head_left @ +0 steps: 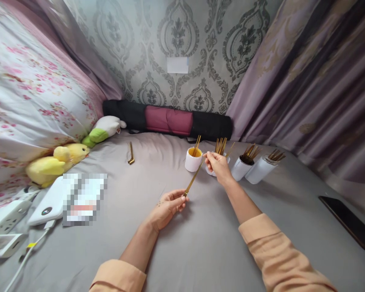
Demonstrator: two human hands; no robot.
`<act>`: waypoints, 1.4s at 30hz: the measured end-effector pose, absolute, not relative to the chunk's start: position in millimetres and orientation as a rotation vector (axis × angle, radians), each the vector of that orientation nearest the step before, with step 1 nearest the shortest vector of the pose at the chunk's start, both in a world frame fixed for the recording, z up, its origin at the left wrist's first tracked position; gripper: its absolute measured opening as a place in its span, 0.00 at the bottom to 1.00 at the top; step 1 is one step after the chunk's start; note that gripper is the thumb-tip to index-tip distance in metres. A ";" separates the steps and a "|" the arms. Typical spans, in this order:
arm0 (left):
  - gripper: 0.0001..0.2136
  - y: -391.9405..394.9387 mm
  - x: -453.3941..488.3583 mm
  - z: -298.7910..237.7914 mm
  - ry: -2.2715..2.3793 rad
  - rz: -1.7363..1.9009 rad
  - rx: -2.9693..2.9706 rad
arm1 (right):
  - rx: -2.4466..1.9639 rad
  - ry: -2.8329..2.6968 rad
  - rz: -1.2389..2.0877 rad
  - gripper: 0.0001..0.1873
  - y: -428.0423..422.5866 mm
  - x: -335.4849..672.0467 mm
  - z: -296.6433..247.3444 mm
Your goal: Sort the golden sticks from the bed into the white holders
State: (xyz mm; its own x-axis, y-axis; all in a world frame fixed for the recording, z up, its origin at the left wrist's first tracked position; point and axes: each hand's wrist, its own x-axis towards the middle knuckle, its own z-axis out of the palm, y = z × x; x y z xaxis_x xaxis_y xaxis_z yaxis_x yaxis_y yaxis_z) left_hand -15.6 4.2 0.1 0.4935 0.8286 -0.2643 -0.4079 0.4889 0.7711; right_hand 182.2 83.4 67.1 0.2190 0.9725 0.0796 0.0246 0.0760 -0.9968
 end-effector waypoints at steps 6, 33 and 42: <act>0.18 4.7 -15.4 0.1 0.695 0.828 0.692 | -1.256 -1.122 0.974 0.16 82.8 181.3 71.3; 0.12 9.5 -17.2 6.6 0.687 0.892 0.515 | -1.254 -1.124 0.893 0.15 88.7 192.3 89.8; 0.11 10.5 -19.5 4.1 0.671 0.912 0.471 | -1.256 -1.101 0.788 0.14 94.8 209.8 114.1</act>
